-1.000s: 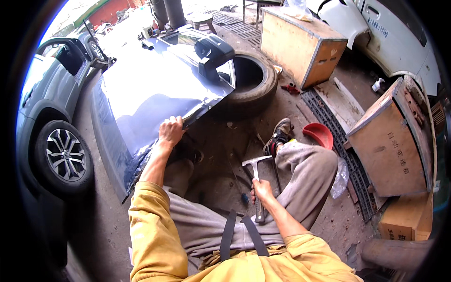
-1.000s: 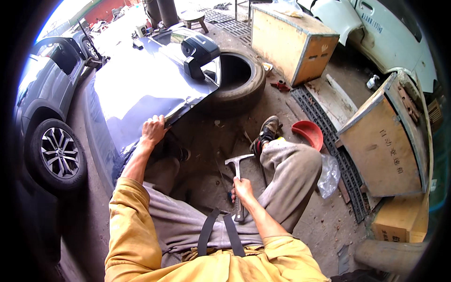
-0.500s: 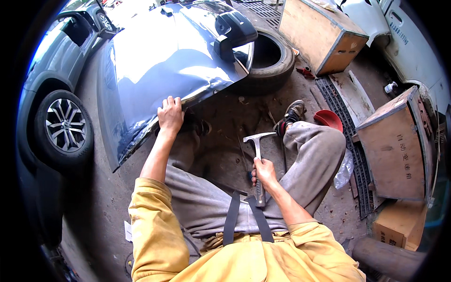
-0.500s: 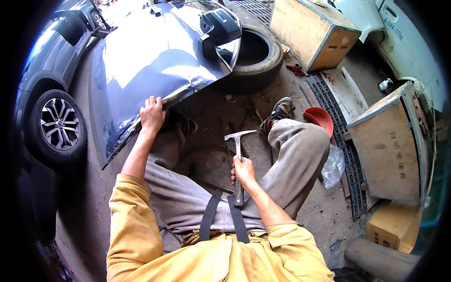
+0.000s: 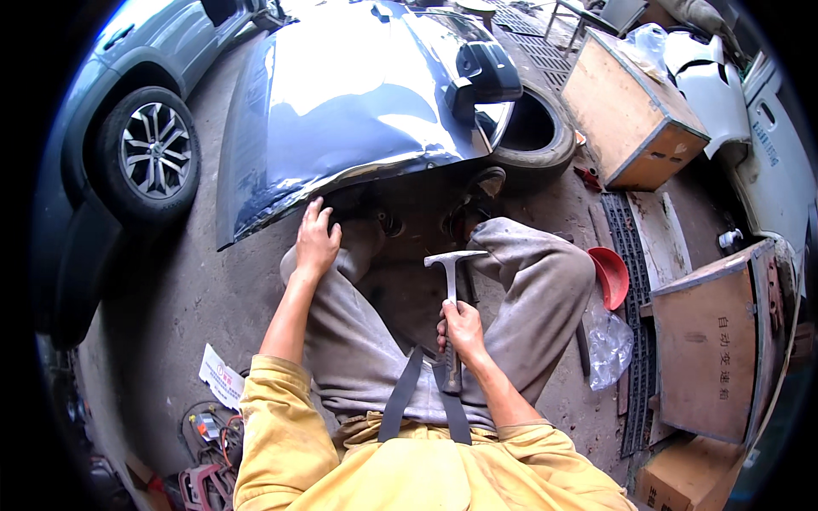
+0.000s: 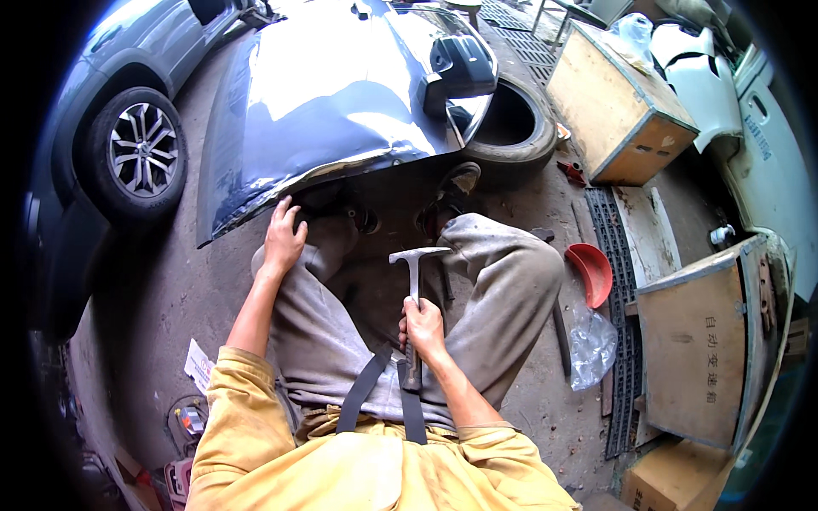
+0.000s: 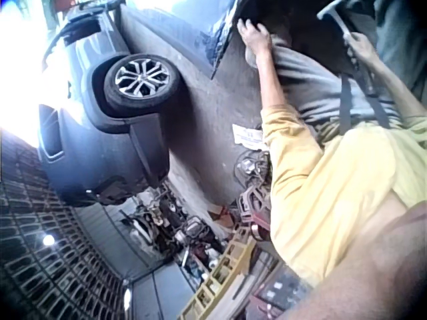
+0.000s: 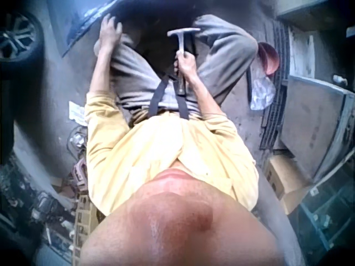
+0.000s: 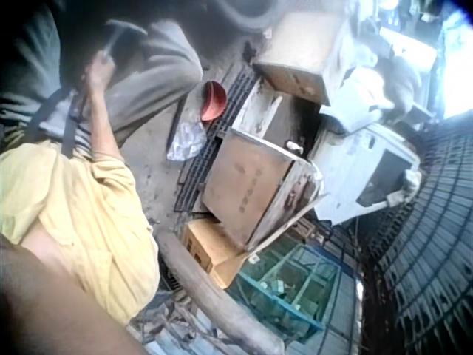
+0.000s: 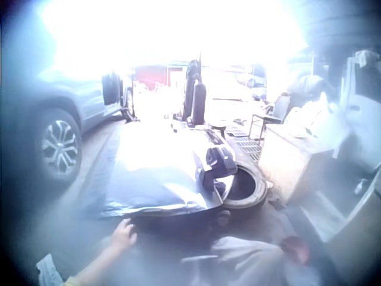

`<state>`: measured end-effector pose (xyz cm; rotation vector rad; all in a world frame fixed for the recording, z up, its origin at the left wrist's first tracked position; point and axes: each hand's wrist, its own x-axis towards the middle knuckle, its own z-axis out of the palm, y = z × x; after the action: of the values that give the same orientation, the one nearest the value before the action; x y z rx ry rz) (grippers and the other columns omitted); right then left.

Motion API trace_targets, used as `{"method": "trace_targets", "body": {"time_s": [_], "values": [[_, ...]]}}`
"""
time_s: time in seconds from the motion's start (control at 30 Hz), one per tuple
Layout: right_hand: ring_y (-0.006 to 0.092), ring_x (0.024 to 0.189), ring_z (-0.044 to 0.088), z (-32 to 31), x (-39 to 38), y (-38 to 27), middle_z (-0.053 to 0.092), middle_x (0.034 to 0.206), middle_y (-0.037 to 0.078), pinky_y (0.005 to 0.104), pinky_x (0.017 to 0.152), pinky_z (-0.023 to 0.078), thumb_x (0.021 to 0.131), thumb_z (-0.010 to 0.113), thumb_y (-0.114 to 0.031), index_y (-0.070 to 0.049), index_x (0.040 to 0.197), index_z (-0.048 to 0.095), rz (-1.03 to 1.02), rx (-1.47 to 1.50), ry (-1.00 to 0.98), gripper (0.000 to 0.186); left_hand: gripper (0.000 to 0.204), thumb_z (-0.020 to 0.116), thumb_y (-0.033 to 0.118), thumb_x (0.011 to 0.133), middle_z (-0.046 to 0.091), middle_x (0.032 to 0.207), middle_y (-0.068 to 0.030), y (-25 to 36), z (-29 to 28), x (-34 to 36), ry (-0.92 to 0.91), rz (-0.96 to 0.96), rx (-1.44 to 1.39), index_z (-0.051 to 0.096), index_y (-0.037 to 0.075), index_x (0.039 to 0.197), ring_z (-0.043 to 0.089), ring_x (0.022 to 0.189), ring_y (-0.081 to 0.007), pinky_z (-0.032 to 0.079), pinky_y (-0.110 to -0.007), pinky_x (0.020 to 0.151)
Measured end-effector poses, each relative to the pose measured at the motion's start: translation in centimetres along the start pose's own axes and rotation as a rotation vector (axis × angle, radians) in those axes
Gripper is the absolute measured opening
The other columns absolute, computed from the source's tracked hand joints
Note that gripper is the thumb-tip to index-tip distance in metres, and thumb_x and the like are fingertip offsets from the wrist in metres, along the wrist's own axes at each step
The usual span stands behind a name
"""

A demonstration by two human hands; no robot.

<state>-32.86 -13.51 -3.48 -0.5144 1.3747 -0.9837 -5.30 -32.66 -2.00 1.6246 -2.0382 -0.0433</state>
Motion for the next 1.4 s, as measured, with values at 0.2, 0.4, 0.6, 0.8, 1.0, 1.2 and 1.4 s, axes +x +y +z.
{"method": "trace_targets", "body": {"time_s": [0.2, 0.4, 0.6, 0.8, 1.0, 1.2, 1.4], "values": [[0.0144, 0.044, 0.049, 0.7, 2.4, 1.0, 0.05, 0.06, 0.003, 0.0322, 0.04, 0.044, 0.1, 0.05, -0.03, -0.007, 0.088, 0.048, 0.136, 0.074, -0.122, 0.026, 0.03, 0.061, 0.019, 0.094, 0.071, 0.105, -0.0128, 0.3, -2.8, -2.1, -0.021, -0.337, -0.629, 0.066, -0.003, 0.113, 0.068, 0.1, -0.022, 0.051, -0.03, 0.09], [0.0147, 0.043, 0.048, 1.1, 4.1, 3.5, 0.049, 0.06, 0.004, 0.0323, 0.041, 0.044, 0.099, 0.051, -0.029, -0.007, 0.088, 0.049, 0.344, 0.085, -0.224, 0.025, 0.049, 0.056, 0.029, 0.1, 0.058, 0.121, -0.028, 0.0, -2.3, 4.0, -0.009, -0.861, -1.495, 0.04, -0.007, 0.128, 0.062, 0.11, -0.0367, 0.052, -0.044, 0.095], [0.0151, 0.048, 0.05, 0.8, 7.2, 5.8, 0.051, 0.064, 0.005, 0.0318, 0.041, 0.046, 0.096, 0.051, -0.023, -0.005, 0.089, 0.049, 0.515, -0.017, -0.078, 0.019, 0.049, 0.051, 0.034, 0.102, 0.05, 0.134, -0.0244, -0.5, 3.1, 5.6, 0.381, -1.055, -1.844, 0.042, -0.003, 0.132, 0.053, 0.124, -0.037, 0.047, -0.045, 0.103], [0.0154, 0.048, 0.052, 3.5, 11.0, 5.7, 0.053, 0.066, 0.006, 0.0314, 0.041, 0.046, 0.095, 0.053, -0.021, -0.004, 0.093, 0.05, 0.499, -0.192, -0.026, 0.017, 0.047, 0.056, 0.038, 0.099, 0.054, 0.132, -0.0171, 0.6, 3.7, 4.4, 0.402, -0.995, -2.077, 0.049, 0.002, 0.127, 0.05, 0.126, -0.0302, 0.042, -0.043, 0.107], [0.0142, 0.048, 0.053, 6.4, 12.7, 4.8, 0.054, 0.064, 0.006, 0.0311, 0.041, 0.045, 0.095, 0.055, -0.024, -0.002, 0.09, 0.052, 0.404, -0.422, -0.043, 0.023, 0.043, 0.047, 0.037, 0.103, 0.056, 0.128, -0.0177, 0.2, 4.2, 4.2, 0.353, -0.89, -2.004, 0.049, 0.002, 0.129, 0.052, 0.124, -0.0294, 0.041, -0.043, 0.106], [0.0138, 0.048, 0.055, 9.2, 12.7, 2.7, 0.056, 0.064, 0.006, 0.0309, 0.043, 0.045, 0.095, 0.056, -0.025, -0.001, 0.088, 0.054, 0.266, -0.51, -0.047, 0.025, 0.037, 0.045, 0.03, 0.104, 0.058, 0.127, -0.0181, 0.2, 3.8, 4.4, 0.349, -0.823, -1.974, 0.049, 0.002, 0.128, 0.054, 0.124, -0.03, 0.042, -0.043, 0.105], [0.042, 0.081, 0.068, 8.1, 13.5, 5.0, 0.066, 0.084, 0.032, 0.0488, 0.075, 0.054, 0.088, 0.055, -0.026, 0.007, 0.097, 0.057, -0.116, -1.122, -0.019, 0.034, 0.037, 0.044, 0.027, 0.104, 0.054, 0.133, -0.0189, -0.1, 4.9, 3.9, 0.315, -0.786, -2.024, 0.048, 0.0, 0.129, 0.051, 0.127, -0.0312, 0.041, -0.044, 0.106]]}}
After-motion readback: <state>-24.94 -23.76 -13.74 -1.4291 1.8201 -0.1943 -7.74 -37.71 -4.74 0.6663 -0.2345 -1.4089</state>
